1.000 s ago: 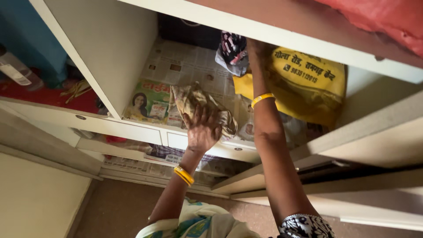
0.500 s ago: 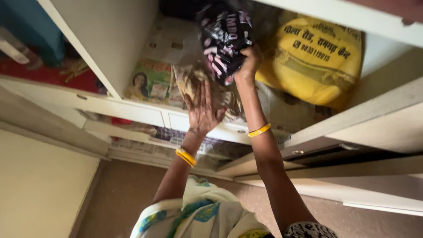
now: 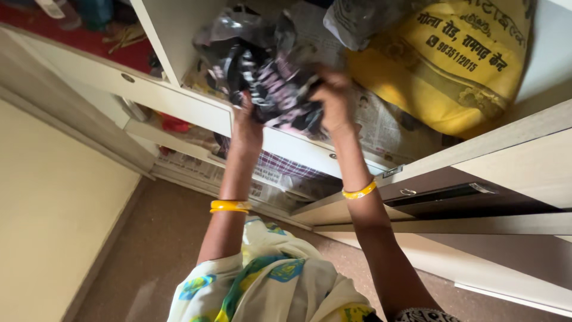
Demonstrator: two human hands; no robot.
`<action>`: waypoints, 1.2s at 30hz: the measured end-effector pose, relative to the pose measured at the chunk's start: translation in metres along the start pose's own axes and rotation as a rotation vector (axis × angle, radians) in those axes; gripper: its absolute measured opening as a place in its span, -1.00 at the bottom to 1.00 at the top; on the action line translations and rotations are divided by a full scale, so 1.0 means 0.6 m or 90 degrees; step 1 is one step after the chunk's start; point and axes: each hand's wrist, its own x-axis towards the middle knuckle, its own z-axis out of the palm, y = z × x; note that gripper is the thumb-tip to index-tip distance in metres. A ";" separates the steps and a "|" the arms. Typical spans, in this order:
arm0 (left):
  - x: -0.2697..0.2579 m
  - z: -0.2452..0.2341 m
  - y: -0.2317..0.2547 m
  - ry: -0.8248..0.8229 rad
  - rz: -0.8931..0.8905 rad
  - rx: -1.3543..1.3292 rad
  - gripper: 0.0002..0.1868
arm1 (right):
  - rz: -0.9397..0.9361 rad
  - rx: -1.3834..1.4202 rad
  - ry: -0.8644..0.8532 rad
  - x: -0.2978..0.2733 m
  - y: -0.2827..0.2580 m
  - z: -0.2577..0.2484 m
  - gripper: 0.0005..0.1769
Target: The person opens a wardrobe and removes several items including a plastic container, folded towels, shirts, pants, and a yellow shopping bag. The items are placed on a nearby bed. The person continues to remove more clothes and bags from the wardrobe and places them on the bed.
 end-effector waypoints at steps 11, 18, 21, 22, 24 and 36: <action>0.047 -0.087 -0.006 0.329 -0.016 0.042 -0.66 | 0.004 -0.284 -0.378 0.052 -0.018 0.110 -0.56; 0.076 -0.146 -0.060 0.188 0.036 0.074 -0.70 | -0.024 -0.352 0.032 0.211 0.032 -0.070 -0.85; 0.079 -0.171 -0.075 0.293 0.000 0.062 -0.66 | -0.090 -0.743 0.161 0.299 0.125 -0.190 -0.86; 0.084 -0.177 -0.079 0.339 -0.015 0.051 -0.65 | -0.024 -0.849 0.160 0.314 0.154 -0.228 -0.86; 0.083 -0.183 -0.082 0.345 -0.023 0.044 -0.62 | 0.102 -0.956 0.133 0.326 0.208 -0.288 -0.87; 0.062 -0.152 -0.061 0.223 0.024 -0.052 -0.78 | -0.105 -0.803 0.372 0.337 0.289 -0.361 -0.81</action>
